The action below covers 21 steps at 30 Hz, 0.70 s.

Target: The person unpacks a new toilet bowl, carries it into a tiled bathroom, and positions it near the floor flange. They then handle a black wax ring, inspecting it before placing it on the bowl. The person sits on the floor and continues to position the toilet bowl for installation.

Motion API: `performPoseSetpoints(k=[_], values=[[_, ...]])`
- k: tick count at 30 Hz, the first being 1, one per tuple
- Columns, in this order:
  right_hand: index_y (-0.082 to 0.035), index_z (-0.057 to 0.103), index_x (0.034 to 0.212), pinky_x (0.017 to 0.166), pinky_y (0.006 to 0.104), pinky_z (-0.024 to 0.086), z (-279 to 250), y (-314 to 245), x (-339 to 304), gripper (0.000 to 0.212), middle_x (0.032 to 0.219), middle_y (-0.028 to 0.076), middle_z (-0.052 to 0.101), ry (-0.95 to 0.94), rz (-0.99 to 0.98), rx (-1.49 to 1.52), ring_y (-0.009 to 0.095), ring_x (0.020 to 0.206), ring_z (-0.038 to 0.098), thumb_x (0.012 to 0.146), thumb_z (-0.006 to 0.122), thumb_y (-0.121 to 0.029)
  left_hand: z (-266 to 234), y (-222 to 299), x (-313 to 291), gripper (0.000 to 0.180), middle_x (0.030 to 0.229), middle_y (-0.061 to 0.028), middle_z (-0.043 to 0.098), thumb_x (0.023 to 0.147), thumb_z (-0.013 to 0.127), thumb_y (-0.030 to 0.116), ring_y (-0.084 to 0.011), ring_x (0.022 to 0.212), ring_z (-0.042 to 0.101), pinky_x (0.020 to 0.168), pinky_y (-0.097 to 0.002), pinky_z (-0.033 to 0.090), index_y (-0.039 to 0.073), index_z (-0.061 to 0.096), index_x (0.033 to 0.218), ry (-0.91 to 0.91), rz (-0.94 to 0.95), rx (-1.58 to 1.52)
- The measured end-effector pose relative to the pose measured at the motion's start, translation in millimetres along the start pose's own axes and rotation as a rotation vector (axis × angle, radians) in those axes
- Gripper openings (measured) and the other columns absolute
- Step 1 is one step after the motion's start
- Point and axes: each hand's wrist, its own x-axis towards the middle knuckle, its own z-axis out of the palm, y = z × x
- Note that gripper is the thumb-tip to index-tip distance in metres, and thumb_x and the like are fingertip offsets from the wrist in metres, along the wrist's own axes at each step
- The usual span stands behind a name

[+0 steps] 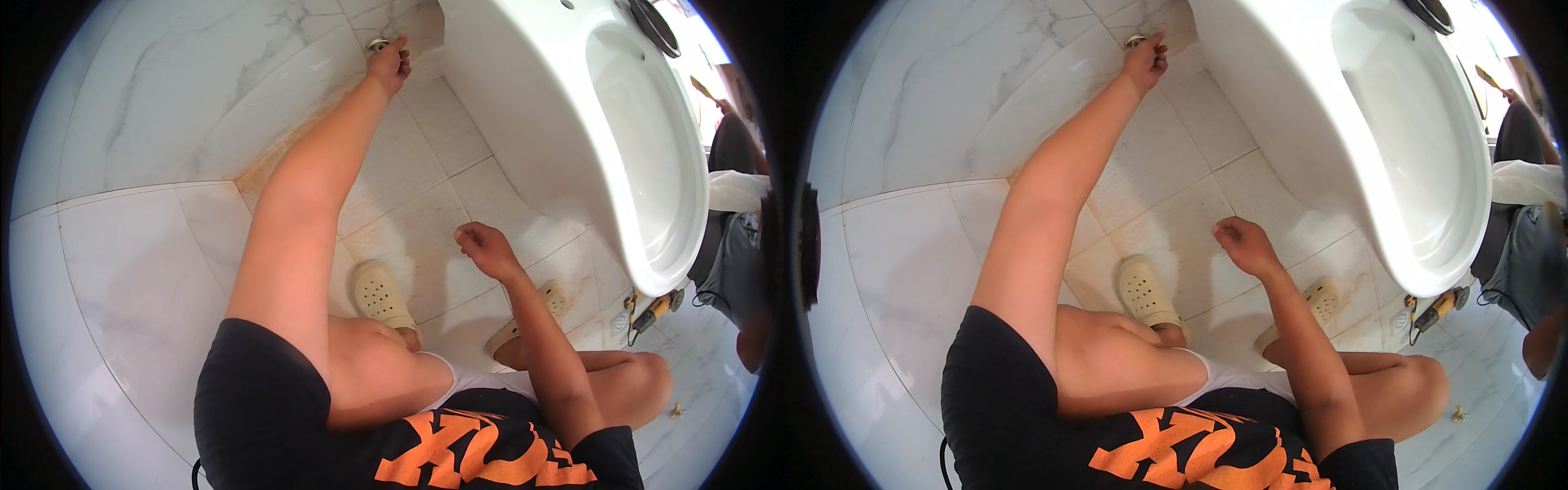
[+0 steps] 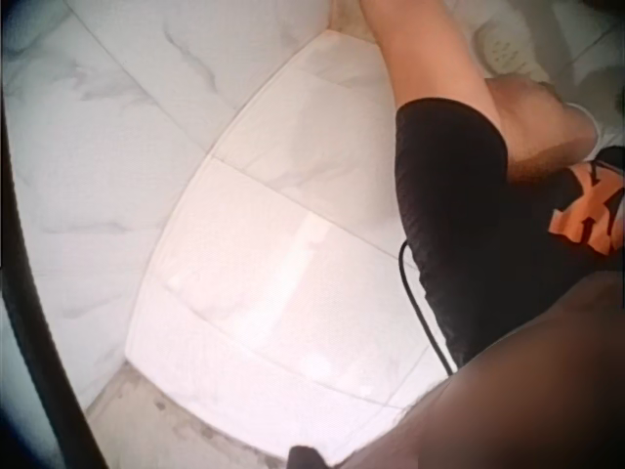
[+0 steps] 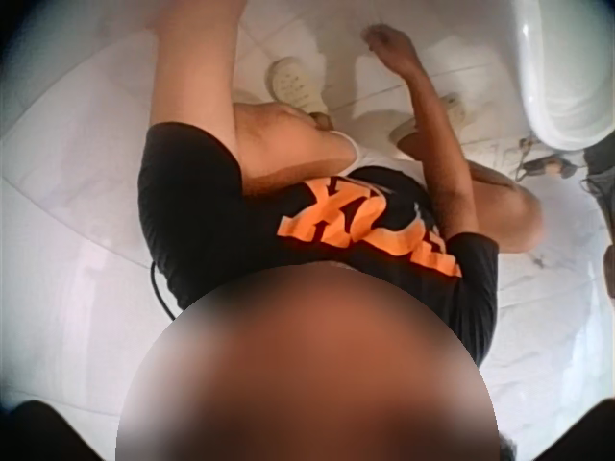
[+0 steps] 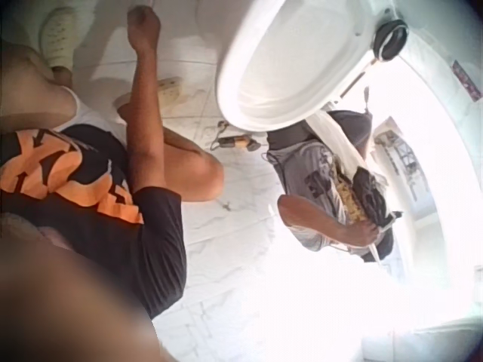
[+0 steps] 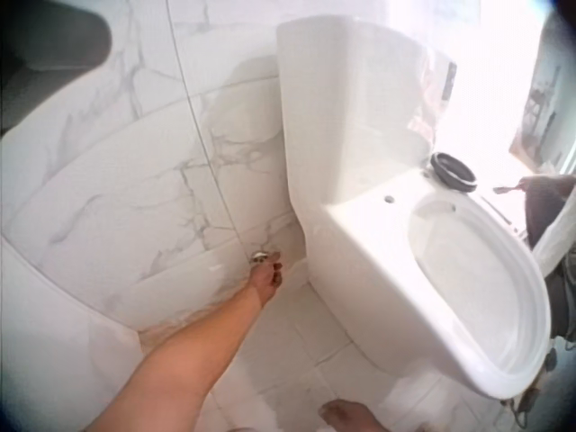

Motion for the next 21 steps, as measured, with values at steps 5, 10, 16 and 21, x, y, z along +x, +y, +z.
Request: performPoseSetpoints(k=[5,10,16,21], values=[[0.000,0.073,0.116,0.079,0.0343,0.055,-2.0,9.4,1.1,0.040,0.093,0.011,0.075,0.006,-0.017,-0.021,0.019,0.084,0.069,0.102,0.068,-0.038,10.6,0.9,-3.1,0.030,0.075,-0.0080,0.056,0.102,0.070,0.030,-0.0202,0.059,0.053,0.051,-0.0340,0.042,0.005,0.053,0.101,0.188,0.031,0.090],[0.000,0.072,0.116,0.080,0.0342,0.055,-6.0,6.9,3.9,0.039,0.094,0.010,0.075,-0.012,0.023,-0.011,0.019,0.085,0.068,0.103,0.068,-0.037,14.8,6.8,-8.6,0.017,0.080,-0.0104,0.060,0.104,0.060,0.019,-0.0222,0.061,0.055,0.053,-0.0370,0.043,0.004,0.054,0.103,0.237,-0.013,0.169],[0.000,0.073,0.116,0.080,0.0338,0.055,-9.1,-0.3,2.9,0.038,0.095,0.010,0.075,-0.002,-0.002,-0.038,0.018,0.085,0.068,0.103,0.068,-0.036,7.2,4.8,8.8,0.004,0.078,-0.0134,0.056,0.095,0.052,0.006,-0.0244,0.064,0.057,0.051,-0.0393,0.042,0.003,0.051,0.098,0.211,-0.043,0.222],[-0.001,0.073,0.116,0.082,0.0341,0.056,-14.1,2.9,4.5,0.037,0.097,0.011,0.076,0.023,-0.018,-0.040,0.019,0.086,0.069,0.102,0.069,-0.035,-3.4,1.0,25.1,0.003,0.081,-0.0132,0.060,0.095,0.054,0.002,-0.0231,0.067,0.059,0.057,-0.0393,0.047,0.001,0.056,0.096,0.123,0.058,0.645]])
